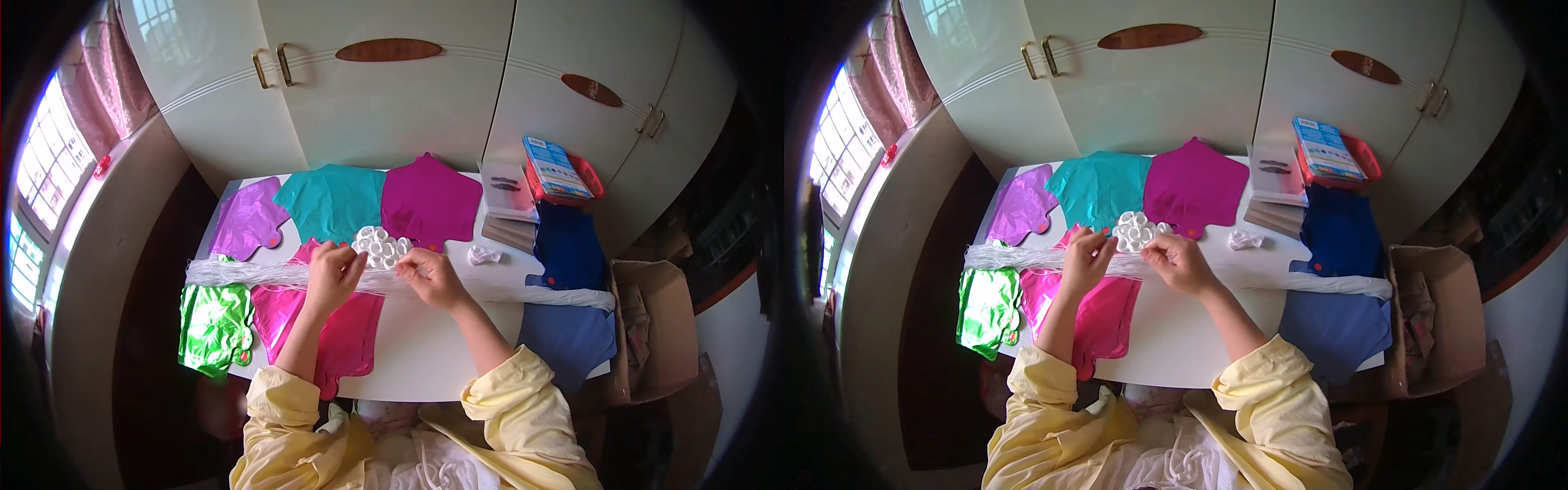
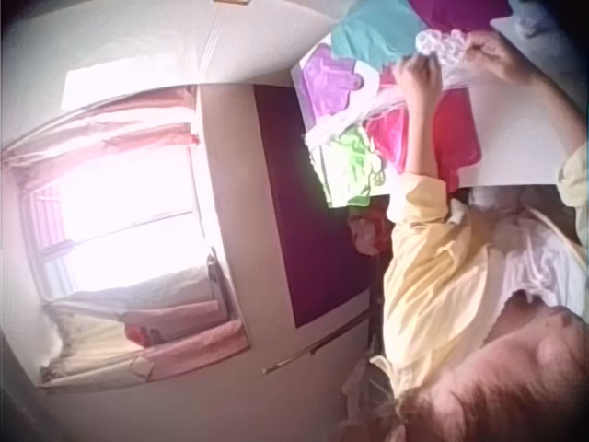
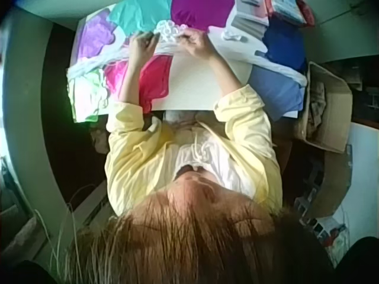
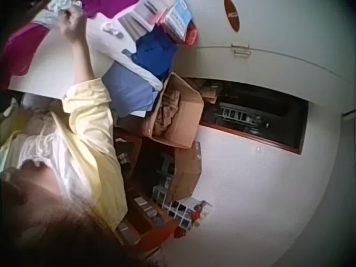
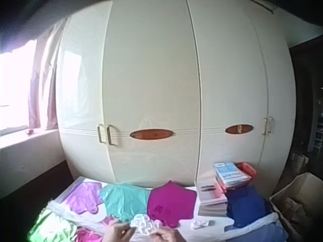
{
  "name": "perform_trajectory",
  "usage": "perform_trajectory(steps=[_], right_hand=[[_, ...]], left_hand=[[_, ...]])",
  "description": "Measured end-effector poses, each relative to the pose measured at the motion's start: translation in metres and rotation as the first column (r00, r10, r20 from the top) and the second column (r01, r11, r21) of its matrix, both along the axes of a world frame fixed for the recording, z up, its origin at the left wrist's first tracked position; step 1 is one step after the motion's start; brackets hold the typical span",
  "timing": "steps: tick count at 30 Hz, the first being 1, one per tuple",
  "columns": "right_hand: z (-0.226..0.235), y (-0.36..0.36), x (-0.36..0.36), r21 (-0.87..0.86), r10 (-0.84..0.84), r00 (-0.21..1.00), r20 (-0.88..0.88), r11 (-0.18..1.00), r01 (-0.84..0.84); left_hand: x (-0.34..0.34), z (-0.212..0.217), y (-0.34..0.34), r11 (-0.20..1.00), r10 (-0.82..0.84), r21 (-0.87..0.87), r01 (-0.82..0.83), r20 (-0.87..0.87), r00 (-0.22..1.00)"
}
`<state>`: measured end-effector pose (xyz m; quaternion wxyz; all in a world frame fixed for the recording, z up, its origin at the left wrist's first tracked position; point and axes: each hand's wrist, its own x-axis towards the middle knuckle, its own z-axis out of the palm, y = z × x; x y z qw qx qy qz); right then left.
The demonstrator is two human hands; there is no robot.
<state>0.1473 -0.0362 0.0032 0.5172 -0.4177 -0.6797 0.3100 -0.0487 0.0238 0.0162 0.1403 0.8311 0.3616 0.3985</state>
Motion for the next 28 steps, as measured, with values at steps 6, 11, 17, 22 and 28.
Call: perform_trajectory(steps=[6,11,17,22,28], right_hand=[[-0.005,0.003,-0.007,-0.146,-0.012,0.991,0.136,0.989,0.032],[-0.008,0.001,-0.014,0.054,0.059,0.982,0.177,0.996,-0.07],[-0.005,0.003,-0.004,0.031,-0.1,0.993,0.058,0.995,0.098],[-0.011,0.004,-0.012,0.131,-0.06,0.967,0.247,0.991,0.028],[-0.006,0.003,-0.007,0.026,-0.067,0.997,-0.038,0.997,0.068]], left_hand=[[-0.002,0.002,-0.004,0.41,0.133,-0.304,0.86,0.953,0.274],[0.004,-0.021,0.007,0.864,-0.05,-0.363,0.349,0.628,0.777],[-0.012,-0.007,0.003,0.363,-0.185,-0.526,0.769,0.768,0.613],[0.003,0.003,-0.003,0.639,-0.065,-0.411,0.651,0.814,0.577],[-0.011,-0.011,0.004,0.439,-0.15,-0.716,0.544,0.538,0.829]])
